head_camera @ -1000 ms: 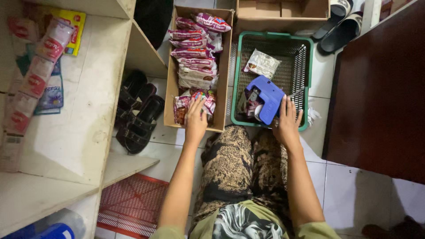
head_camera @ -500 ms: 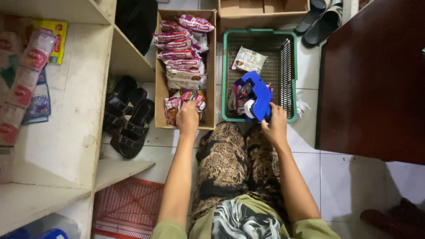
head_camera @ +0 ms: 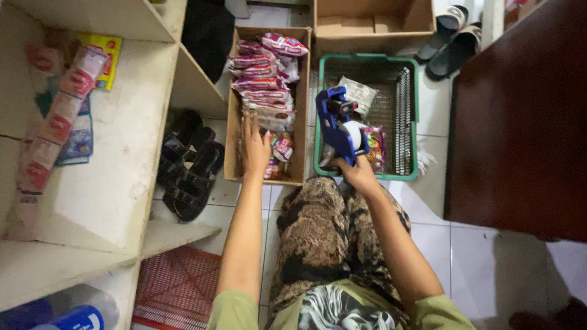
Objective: The person applies price labels to individual packets of instant noodles using a handheld price labeling tool.
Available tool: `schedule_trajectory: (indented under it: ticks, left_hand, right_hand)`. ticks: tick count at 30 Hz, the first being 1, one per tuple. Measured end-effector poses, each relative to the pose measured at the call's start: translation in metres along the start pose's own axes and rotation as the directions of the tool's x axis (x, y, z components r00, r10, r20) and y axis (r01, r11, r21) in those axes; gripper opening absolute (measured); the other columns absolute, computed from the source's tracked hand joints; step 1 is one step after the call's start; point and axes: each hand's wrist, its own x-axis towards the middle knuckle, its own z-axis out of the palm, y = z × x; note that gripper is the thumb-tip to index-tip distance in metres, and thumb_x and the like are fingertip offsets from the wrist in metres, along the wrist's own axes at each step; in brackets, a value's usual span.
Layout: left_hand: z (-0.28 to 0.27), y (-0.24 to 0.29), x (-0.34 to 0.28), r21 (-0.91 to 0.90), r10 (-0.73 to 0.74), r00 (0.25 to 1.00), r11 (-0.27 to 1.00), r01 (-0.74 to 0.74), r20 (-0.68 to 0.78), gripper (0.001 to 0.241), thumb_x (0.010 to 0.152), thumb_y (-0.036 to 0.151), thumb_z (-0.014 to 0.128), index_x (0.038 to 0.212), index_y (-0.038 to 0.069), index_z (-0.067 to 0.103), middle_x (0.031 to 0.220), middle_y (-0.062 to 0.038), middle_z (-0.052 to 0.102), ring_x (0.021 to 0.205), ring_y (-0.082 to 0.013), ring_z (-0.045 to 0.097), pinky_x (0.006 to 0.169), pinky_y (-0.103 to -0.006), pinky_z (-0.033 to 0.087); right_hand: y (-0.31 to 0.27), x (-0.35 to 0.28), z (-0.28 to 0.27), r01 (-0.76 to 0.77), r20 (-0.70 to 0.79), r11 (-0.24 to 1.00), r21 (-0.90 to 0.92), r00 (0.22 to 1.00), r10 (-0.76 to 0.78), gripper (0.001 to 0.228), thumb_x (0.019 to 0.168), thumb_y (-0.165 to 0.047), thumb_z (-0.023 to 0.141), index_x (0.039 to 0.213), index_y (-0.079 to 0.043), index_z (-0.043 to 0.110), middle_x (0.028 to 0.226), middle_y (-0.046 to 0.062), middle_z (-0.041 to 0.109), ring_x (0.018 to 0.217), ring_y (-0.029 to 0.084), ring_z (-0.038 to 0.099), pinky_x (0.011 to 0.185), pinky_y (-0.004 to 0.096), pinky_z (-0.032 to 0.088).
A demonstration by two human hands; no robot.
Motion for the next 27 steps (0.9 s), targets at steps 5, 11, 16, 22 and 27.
schedule_trajectory:
  ticks: [5,11,16,22,27]
  left_hand:
    - [-0.019,0.020,0.044,0.063,0.108,0.992,0.992,-0.112,0.062,0.058,0.092,0.006,0.068,0.148,0.004,0.051,0.160,-0.016,0.041,0.147,-0.0385,0.038,0.120,-0.0465,0.035]
    - [-0.033,0.042,0.069,0.194,-0.023,0.973,0.981,-0.022,0.229,0.056,0.079,0.002,0.072,0.132,0.015,0.060,0.143,-0.014,0.049,0.132,-0.0377,0.044,0.100,-0.0460,0.049]
    - [-0.013,0.027,0.054,0.317,0.034,0.986,0.945,-0.084,0.160,0.046,0.089,-0.005,0.059,0.131,0.012,0.060,0.143,-0.006,0.056,0.128,-0.0338,0.053,0.091,-0.0459,0.056]
    - [-0.054,0.050,0.012,0.187,-0.235,0.943,0.963,0.193,0.236,0.040,0.097,-0.003,0.051,0.132,0.014,0.063,0.139,-0.012,0.053,0.108,-0.0390,0.061,0.091,-0.0503,0.051]
    - [-0.129,0.107,-0.033,-0.294,0.045,0.999,0.955,-0.035,0.026,0.047,0.075,-0.010,0.047,0.115,0.005,0.064,0.132,-0.016,0.054,0.129,-0.0378,0.055,0.111,-0.0419,0.044]
  right_hand:
    - [-0.028,0.047,0.043,-0.358,-0.001,0.905,0.229,0.930,0.368,0.037,0.089,-0.016,0.074,0.120,0.000,0.062,0.096,0.007,0.075,0.079,0.016,0.072,0.070,0.031,0.057]
    - [-0.047,0.057,0.053,-0.438,0.151,0.790,0.429,0.897,0.416,0.024,0.090,-0.011,0.068,0.111,0.000,0.062,0.089,0.012,0.074,0.075,0.024,0.074,0.069,0.038,0.063]
    - [-0.059,0.032,0.049,-0.389,0.226,0.793,0.469,0.921,0.318,0.021,0.096,-0.015,0.069,0.107,0.003,0.065,0.088,0.012,0.073,0.073,0.022,0.073,0.069,0.036,0.061]
    - [-0.064,-0.003,0.050,-0.264,-0.240,0.964,0.015,0.935,0.260,0.029,0.090,-0.020,0.080,0.105,-0.001,0.063,0.081,0.005,0.068,0.064,0.016,0.062,0.058,0.033,0.052]
    - [-0.086,-0.041,0.034,-0.207,-0.108,0.963,0.173,0.968,0.228,0.026,0.089,-0.021,0.077,0.096,0.000,0.065,0.069,0.007,0.063,0.050,0.018,0.060,0.049,0.038,0.049]
